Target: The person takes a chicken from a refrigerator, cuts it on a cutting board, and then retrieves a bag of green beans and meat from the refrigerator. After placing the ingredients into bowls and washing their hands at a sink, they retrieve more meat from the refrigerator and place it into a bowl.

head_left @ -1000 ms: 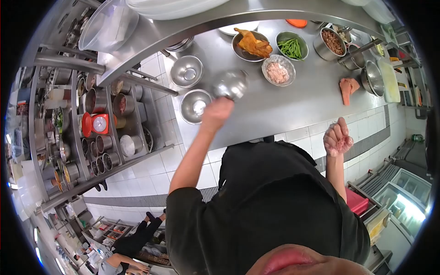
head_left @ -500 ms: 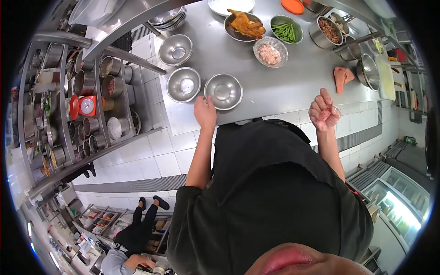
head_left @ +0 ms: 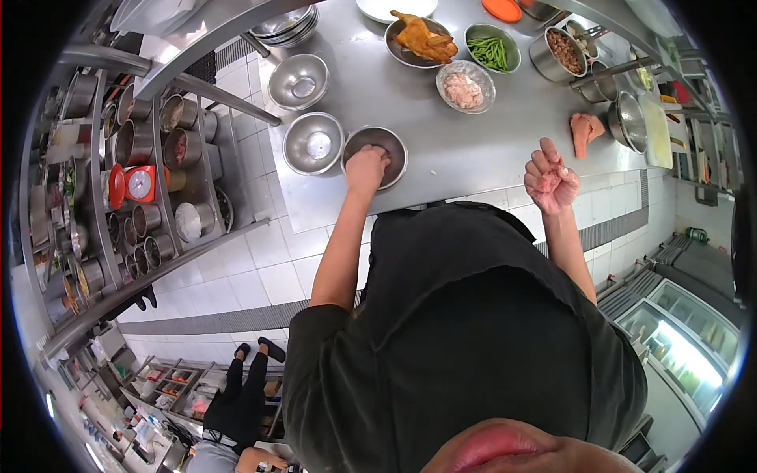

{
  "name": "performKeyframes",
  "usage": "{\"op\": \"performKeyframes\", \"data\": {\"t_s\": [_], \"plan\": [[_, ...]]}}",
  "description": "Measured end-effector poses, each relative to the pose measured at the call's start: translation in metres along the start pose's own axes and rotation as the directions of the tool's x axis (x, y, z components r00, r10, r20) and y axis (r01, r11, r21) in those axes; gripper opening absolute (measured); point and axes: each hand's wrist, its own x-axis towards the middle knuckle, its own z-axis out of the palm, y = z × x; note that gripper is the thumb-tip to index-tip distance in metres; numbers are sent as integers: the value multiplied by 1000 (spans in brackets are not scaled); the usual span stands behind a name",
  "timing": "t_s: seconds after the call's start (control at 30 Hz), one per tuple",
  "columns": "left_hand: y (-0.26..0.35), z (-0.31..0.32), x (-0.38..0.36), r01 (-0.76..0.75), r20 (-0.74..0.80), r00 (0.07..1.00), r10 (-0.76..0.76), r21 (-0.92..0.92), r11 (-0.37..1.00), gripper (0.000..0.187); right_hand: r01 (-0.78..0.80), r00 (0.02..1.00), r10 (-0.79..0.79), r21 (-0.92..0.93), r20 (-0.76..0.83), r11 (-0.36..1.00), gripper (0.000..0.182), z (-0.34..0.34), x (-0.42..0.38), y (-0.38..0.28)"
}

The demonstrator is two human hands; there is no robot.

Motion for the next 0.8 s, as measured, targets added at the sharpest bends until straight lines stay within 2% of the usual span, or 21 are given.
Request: {"op": "performKeyframes", "data": {"t_s": [0.03, 0.37, 0.57, 0.63, 0.8], "plan": [[-1, 2, 1, -48, 30, 998, 48, -11, 999, 17, 5, 1000, -5, 2, -4, 1000, 29, 0, -1, 2], [17, 8, 13, -127, -2, 992, 127, 22, 992, 10, 54, 997, -53, 25, -47, 998, 23, -5, -5, 3], [23, 5, 13, -165, -46, 986, 163, -55, 985, 8, 34, 996, -31, 26, -88, 999, 25, -9, 8, 6], [22, 9, 12, -209, -58, 977, 207, -20, 978, 5, 18, 995, -16, 19, -100, 1000, 27, -10, 14, 9], [26, 21, 17, -193, -81, 977, 198, 63, 979, 8, -17, 992, 17, 4, -121, 1000, 24, -13, 33, 12]]}}
